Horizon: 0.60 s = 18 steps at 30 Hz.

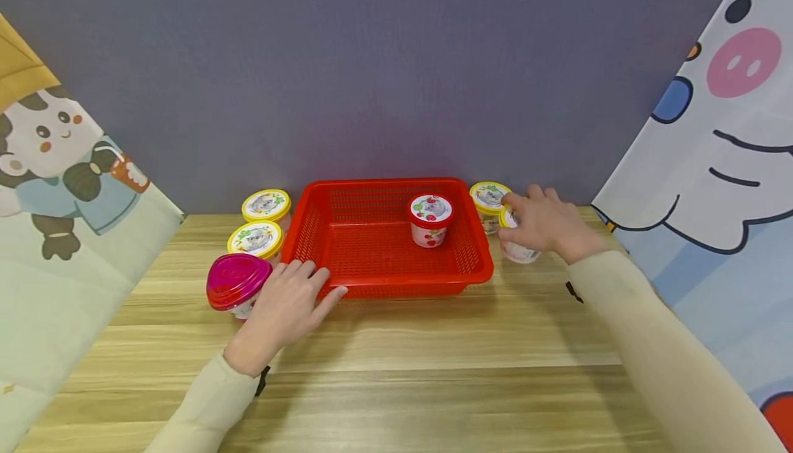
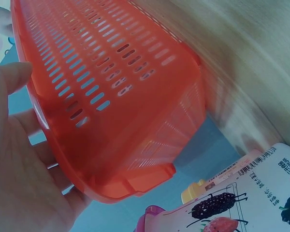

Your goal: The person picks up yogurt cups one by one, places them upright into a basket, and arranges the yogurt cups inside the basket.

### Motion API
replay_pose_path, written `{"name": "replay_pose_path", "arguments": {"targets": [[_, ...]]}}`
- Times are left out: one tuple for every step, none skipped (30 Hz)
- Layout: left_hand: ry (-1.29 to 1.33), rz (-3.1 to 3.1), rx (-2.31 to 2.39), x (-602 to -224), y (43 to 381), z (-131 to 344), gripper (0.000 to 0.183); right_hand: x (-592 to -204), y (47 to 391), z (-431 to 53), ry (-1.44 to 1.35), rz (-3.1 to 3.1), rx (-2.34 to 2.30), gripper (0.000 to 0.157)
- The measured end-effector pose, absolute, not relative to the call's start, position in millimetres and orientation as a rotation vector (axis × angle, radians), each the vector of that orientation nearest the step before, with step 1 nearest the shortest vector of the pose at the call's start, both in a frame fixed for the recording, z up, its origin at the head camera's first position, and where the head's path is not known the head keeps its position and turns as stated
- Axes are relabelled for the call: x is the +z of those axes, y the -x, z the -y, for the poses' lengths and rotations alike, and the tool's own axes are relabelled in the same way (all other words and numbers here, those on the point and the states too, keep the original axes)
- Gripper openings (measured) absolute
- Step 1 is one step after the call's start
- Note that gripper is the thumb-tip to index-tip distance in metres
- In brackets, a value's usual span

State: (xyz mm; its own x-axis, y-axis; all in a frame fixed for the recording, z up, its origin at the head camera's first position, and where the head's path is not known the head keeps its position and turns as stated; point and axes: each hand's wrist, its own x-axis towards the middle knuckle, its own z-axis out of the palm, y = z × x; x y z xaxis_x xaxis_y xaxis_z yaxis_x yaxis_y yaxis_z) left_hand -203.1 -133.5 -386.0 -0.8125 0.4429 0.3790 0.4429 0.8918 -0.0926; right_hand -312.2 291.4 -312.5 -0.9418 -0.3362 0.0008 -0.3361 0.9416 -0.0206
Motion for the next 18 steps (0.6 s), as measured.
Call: {"name": "replay_pose_path", "arguments": {"targets": [[0.651,2.664,0.002,-386,203,133,0.045,-311,312,-291,0.534,-3.093,-0.031,0.067],[0.651,2.665,0.003,-386,203,133,0.045,-309,311,-290,0.537,-3.094,-0.032,0.067],[0.651,2.665,0.003,-386,203,133,0.045,-308,311,-290,0.541,-3.095,-0.028,0.066],[0.651,2.665,0.001,-386,203,133,0.044,-306,311,-290,0.547,-3.095,-0.021,0.066],[0.651,2.664,0.001,-386,203,133,0.044,-304,310,-289,0.552,-3.097,-0.014,0.066],[0.652,2.663,-0.001,-386,203,133,0.044,-302,310,-288,0.555,-3.095,-0.01,0.065],[0.652,2.661,-0.001,-387,203,134,0.044,-300,310,-287,0.556,-3.095,-0.004,0.065],[0.653,2.658,-0.003,-387,203,134,0.044,-299,310,-286,0.556,-3.096,-0.004,0.064],[0.654,2.654,-0.005,-387,203,134,0.044,-297,310,-285,0.557,-3.097,-0.002,0.063],[0.655,2.651,-0.007,-387,203,134,0.044,-295,310,-285,0.558,-3.098,0.0,0.063],[0.656,2.647,-0.009,-387,203,134,0.044,-294,310,-284,0.56,-3.099,0.003,0.062],[0.658,2.643,-0.01,-388,203,134,0.044,-293,310,-283,0.562,-3.099,0.005,0.062],[0.659,2.64,-0.011,-388,203,134,0.044,-291,309,-282,0.563,-3.099,0.011,0.062],[0.659,2.638,-0.012,-388,204,134,0.044,-290,309,-281,0.565,-3.1,0.018,0.063],[0.66,2.637,-0.012,-388,204,134,0.044,-288,309,-280,0.565,-3.1,0.025,0.063],[0.659,2.635,-0.011,-388,204,134,0.044,-286,308,-279,0.566,-3.101,0.032,0.064],[0.659,2.633,-0.011,-388,204,134,0.044,-285,308,-278,0.567,-3.103,0.037,0.064],[0.659,2.633,-0.012,-388,203,134,0.044,-283,307,-277,0.568,-3.103,0.042,0.065]]}}
